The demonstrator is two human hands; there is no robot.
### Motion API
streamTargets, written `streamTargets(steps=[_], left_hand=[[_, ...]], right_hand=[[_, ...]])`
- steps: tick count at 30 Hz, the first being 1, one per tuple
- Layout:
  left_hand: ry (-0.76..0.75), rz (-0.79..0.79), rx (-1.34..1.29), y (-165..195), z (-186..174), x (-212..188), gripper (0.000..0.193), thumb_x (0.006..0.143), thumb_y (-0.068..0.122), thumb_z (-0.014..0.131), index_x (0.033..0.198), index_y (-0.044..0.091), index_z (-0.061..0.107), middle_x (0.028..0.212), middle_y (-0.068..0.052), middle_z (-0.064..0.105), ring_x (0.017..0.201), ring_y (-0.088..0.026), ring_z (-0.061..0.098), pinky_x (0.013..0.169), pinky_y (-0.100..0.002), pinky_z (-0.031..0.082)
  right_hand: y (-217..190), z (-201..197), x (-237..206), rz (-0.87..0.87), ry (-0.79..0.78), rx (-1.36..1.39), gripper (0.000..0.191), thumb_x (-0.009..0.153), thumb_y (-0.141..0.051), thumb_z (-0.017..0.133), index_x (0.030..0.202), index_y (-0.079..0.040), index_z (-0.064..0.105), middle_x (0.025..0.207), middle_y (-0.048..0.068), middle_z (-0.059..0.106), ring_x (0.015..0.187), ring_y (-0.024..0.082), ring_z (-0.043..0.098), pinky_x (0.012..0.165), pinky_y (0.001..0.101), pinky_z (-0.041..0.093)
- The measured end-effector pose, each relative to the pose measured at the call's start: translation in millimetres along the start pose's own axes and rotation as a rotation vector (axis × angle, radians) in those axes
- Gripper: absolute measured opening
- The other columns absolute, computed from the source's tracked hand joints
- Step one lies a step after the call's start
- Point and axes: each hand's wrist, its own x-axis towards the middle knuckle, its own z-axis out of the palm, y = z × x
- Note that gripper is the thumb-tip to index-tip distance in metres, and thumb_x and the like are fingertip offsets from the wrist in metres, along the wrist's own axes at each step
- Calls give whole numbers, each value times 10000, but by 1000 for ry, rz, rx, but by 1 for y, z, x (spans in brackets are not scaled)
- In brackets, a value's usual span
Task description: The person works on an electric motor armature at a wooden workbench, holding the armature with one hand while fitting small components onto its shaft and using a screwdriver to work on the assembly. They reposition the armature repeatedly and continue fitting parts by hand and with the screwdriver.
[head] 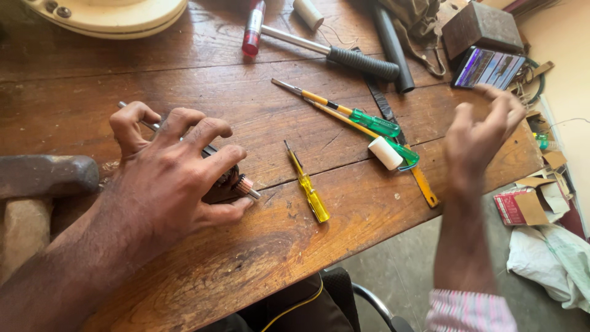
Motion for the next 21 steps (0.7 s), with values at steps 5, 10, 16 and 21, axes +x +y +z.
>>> streamTargets(steps=[5,10,16,21], left_hand=[[-6,-8,-14,1,0,-2,720,701,740,737,1169,194,731,1322,-111,647,1293,-293,506,1079,-601,225],[11,-1,-32,2,-3,2,716,717,729,729,1179,182,725,1342,-123,641,1292,-305,503,1074,-596,223],[11,-2,-12,-3,9,1,724,719,726,725,1188,175,726,1351,-122,642,1310,-313,502,1094,-595,261],[13,1,1,-7,20,0,792,704,753,726,1240,170,714,1357,-147,634,1331,-333,482,1134,-596,228]], right_hand=[[61,28,35,101,3,-178,338,933,29,594,1247,-90,632,1402,137,404,1342,341,390,1143,488,370],[65,40,43,399,-16,-215,333,958,-74,589,1258,-213,630,1387,82,399,1344,339,355,1117,581,270],[65,53,42,460,-145,-265,363,948,-143,586,1289,-262,620,1416,75,371,1348,342,309,1142,587,220],[74,60,38,524,-186,-211,414,942,-168,592,1351,-225,557,1413,106,351,1332,335,300,1131,585,192]])
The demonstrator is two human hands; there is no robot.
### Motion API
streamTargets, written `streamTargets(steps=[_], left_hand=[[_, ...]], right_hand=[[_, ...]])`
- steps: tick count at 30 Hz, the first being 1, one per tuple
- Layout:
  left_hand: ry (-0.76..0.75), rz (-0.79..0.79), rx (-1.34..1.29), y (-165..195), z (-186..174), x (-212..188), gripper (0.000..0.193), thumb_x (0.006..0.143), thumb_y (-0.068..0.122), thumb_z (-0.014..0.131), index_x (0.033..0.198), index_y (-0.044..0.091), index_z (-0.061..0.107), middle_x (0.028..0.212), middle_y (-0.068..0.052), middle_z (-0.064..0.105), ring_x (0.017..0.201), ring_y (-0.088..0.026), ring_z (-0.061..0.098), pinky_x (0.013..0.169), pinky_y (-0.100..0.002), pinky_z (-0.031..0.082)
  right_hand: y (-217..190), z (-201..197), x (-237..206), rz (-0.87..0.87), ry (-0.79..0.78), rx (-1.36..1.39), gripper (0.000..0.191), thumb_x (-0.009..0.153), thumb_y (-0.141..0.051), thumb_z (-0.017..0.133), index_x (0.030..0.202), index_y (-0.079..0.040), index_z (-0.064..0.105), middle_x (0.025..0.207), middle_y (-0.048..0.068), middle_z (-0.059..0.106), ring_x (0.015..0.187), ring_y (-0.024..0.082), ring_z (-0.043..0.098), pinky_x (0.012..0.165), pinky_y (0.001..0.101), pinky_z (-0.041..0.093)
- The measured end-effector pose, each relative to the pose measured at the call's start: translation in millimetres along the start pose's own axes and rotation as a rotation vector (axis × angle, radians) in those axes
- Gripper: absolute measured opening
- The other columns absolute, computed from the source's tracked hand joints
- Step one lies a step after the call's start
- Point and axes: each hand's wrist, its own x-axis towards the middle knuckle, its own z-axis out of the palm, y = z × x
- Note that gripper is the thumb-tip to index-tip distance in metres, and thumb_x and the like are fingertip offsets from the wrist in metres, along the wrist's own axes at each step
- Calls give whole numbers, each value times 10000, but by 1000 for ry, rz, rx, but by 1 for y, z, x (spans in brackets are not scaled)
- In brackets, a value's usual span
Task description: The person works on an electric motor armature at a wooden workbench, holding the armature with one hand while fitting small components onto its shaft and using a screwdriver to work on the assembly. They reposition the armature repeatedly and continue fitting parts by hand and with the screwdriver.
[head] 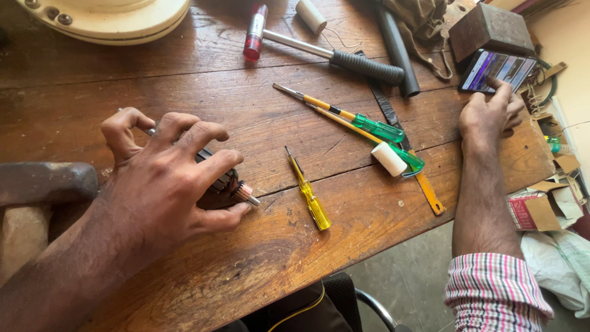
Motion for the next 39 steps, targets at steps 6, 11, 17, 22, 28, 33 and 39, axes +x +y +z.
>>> streamTargets(steps=[6,11,17,22,28,33,39], left_hand=[[-5,0,3,0,-1,-4,833,678,775,722,1246,166,714,1363,-141,634,1344,-326,473,1132,-587,210],[12,-12,-17,1,-1,-8,788,700,753,731,1232,172,723,1354,-129,637,1328,-314,475,1098,-593,220],[33,-20,-44,4,-7,-12,753,725,740,737,1219,172,732,1356,-116,639,1323,-308,473,1090,-580,213],[81,-12,-55,6,-12,-14,727,715,737,734,1195,191,743,1341,-105,646,1304,-302,479,1074,-575,202],[47,-21,-83,5,-17,-12,597,787,632,757,1145,155,760,1275,-122,674,1232,-296,526,1049,-555,229],[108,-76,-127,1,-25,-17,465,873,557,764,1094,148,769,1226,-85,704,1176,-265,566,1072,-543,268],[254,-116,-102,-2,-31,-22,379,864,432,785,1083,122,768,1242,-131,685,1192,-312,557,1032,-523,300]], right_hand=[[7,-2,-1,-18,49,30,415,956,-169,588,1368,-199,552,1427,115,382,1345,324,327,1155,542,222],[9,0,-6,-6,78,21,405,953,-169,603,1355,-191,567,1425,126,400,1350,331,339,1168,527,238],[12,-3,-13,-68,72,13,411,943,-185,625,1347,-166,550,1419,150,390,1331,363,328,1107,567,237],[9,-2,-19,-63,86,-12,398,950,-198,659,1339,-170,578,1440,142,413,1353,368,337,1137,580,252],[10,0,-24,-69,93,-2,408,929,-192,663,1325,-151,573,1393,171,419,1330,393,335,1101,599,255],[11,3,-29,-195,185,-38,428,896,-129,696,1311,-118,593,1367,191,462,1336,417,355,1116,610,286],[9,5,-38,-203,241,-21,423,906,-153,741,1302,-106,599,1342,207,486,1320,438,377,1103,603,314]])
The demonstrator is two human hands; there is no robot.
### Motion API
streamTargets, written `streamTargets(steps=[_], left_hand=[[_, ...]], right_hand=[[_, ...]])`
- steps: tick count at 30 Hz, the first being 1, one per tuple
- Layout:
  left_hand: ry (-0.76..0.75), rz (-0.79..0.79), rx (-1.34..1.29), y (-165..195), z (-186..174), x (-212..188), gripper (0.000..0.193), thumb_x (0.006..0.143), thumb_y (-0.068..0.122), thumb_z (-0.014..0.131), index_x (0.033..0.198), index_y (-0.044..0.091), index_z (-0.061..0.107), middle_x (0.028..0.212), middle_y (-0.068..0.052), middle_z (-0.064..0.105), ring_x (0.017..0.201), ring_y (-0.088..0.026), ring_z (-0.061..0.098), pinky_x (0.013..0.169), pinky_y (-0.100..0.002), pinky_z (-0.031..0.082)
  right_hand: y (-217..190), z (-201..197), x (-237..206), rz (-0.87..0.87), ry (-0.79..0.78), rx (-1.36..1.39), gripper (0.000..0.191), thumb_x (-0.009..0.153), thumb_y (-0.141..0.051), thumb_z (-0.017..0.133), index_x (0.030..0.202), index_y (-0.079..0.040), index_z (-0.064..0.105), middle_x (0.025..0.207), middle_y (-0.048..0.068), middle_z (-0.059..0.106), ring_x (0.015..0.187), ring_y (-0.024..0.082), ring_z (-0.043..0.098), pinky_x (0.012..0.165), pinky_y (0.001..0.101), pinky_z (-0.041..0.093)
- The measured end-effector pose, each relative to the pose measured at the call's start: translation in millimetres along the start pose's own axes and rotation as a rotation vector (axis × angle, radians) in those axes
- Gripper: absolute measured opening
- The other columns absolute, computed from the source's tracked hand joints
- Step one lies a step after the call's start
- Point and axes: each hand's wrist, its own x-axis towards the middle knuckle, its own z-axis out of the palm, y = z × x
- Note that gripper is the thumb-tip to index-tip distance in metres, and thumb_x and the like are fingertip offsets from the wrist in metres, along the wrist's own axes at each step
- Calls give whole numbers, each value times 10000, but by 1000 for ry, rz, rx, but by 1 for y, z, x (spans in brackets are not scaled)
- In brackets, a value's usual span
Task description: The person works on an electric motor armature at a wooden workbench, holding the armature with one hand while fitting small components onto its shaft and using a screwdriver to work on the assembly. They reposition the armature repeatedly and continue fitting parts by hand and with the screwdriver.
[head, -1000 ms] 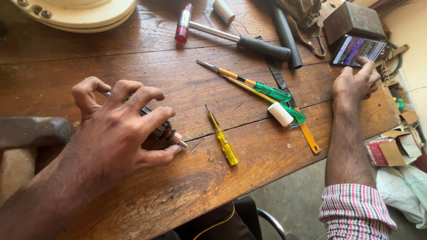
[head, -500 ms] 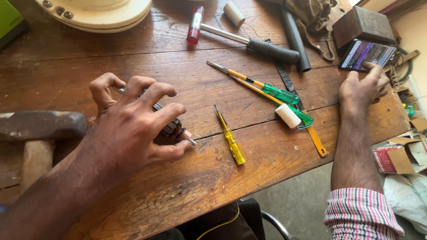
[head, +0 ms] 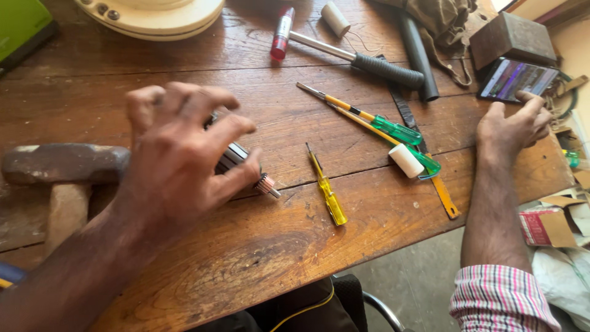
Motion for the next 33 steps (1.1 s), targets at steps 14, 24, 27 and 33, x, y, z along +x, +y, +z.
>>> streamTargets(steps=[14,24,27,33], left_hand=[[172,-93,-131,9,-13,8,199,859,120,792,1050,72,765,1028,-96,654,1012,-260,559,916,-453,357],[157,-76,-98,11,-12,12,166,881,139,795,1029,70,766,1013,-86,644,1018,-252,564,930,-462,351],[155,-77,-99,10,-12,11,166,884,141,797,1031,72,765,1016,-86,644,1020,-251,565,936,-461,351],[154,-87,-103,10,-10,11,171,880,162,806,1028,84,772,1023,-87,657,1033,-252,566,956,-459,342]], right_hand=[[-1,3,4,210,-158,-93,519,940,-286,667,1409,-105,537,1382,227,399,1286,439,331,1063,628,264],[7,8,7,162,-238,-65,397,1006,-294,567,1385,-181,607,1427,187,388,1349,409,313,1128,608,251],[6,7,6,146,-240,-53,392,1011,-286,569,1386,-178,604,1421,194,387,1347,411,313,1129,598,256],[5,7,6,158,-248,-55,369,992,-201,544,1353,-191,618,1411,180,395,1349,385,321,1129,591,256]])
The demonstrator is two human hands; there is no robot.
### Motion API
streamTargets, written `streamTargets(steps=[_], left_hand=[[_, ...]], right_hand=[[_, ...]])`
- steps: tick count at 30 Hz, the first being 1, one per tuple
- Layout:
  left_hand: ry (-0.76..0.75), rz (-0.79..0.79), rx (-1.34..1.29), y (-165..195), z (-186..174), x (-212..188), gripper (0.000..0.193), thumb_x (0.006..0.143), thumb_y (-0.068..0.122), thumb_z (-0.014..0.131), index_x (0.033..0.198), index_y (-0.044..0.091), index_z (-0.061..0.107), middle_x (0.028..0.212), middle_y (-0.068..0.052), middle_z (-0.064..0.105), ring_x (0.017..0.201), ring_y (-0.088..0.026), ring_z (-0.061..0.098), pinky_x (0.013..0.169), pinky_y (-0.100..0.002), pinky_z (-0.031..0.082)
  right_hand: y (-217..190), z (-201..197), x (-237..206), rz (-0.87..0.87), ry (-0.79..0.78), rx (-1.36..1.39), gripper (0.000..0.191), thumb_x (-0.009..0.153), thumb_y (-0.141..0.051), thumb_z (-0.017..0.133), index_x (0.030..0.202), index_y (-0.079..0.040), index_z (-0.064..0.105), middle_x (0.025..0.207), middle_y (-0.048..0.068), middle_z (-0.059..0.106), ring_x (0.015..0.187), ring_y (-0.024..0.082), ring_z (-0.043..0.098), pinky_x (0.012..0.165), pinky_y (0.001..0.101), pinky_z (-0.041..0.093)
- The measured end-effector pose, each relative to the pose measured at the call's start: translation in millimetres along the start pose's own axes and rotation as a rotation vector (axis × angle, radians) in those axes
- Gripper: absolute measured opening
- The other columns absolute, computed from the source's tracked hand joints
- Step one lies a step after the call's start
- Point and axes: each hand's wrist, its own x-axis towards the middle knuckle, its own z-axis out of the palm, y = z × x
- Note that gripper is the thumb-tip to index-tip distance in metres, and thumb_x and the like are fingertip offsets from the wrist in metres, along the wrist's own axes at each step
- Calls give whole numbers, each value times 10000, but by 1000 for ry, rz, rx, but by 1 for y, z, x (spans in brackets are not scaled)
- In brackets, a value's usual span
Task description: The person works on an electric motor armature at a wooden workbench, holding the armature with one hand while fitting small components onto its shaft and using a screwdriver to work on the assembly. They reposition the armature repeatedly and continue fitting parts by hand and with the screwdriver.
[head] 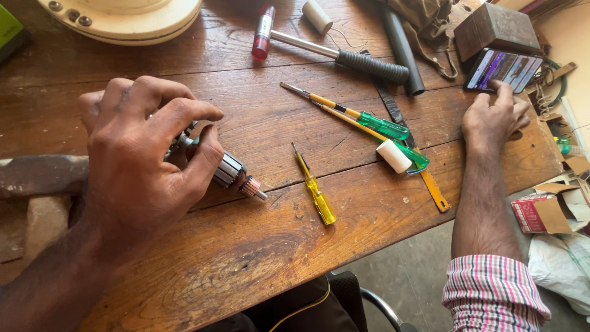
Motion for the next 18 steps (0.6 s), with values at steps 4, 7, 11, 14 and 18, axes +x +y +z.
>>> streamTargets(steps=[4,7,11,14,18], left_hand=[[-6,-3,19,-1,-1,-1,178,867,173,812,1022,92,779,1026,-86,673,1052,-255,575,978,-464,313],[-6,-6,22,-3,-1,-2,172,878,183,815,1022,97,778,1043,-88,680,1070,-253,579,996,-461,304],[-5,-3,20,-5,-1,-3,162,889,179,812,1022,93,777,1050,-95,684,1076,-260,581,995,-465,301],[-11,-8,17,-5,0,-4,170,883,181,812,1023,91,777,1052,-98,684,1082,-268,579,998,-472,297],[-21,-12,23,-8,-1,-4,178,871,190,815,1016,95,773,1059,-94,685,1080,-268,574,1009,-478,294]], right_hand=[[2,0,0,-1,30,10,368,962,-130,542,1295,-228,664,1390,153,421,1335,367,346,1121,595,252],[3,0,-1,-15,75,30,395,943,-92,539,1274,-245,691,1370,140,448,1319,358,379,1131,582,267],[0,-2,-3,-8,79,30,409,944,-91,543,1291,-248,693,1348,141,455,1313,358,384,1127,582,263],[-6,-6,-7,11,52,20,410,949,-93,539,1299,-244,690,1347,140,447,1315,357,373,1125,578,260],[-15,-10,-12,39,30,30,373,952,-93,532,1248,-235,709,1353,112,438,1314,332,367,1119,566,252]])
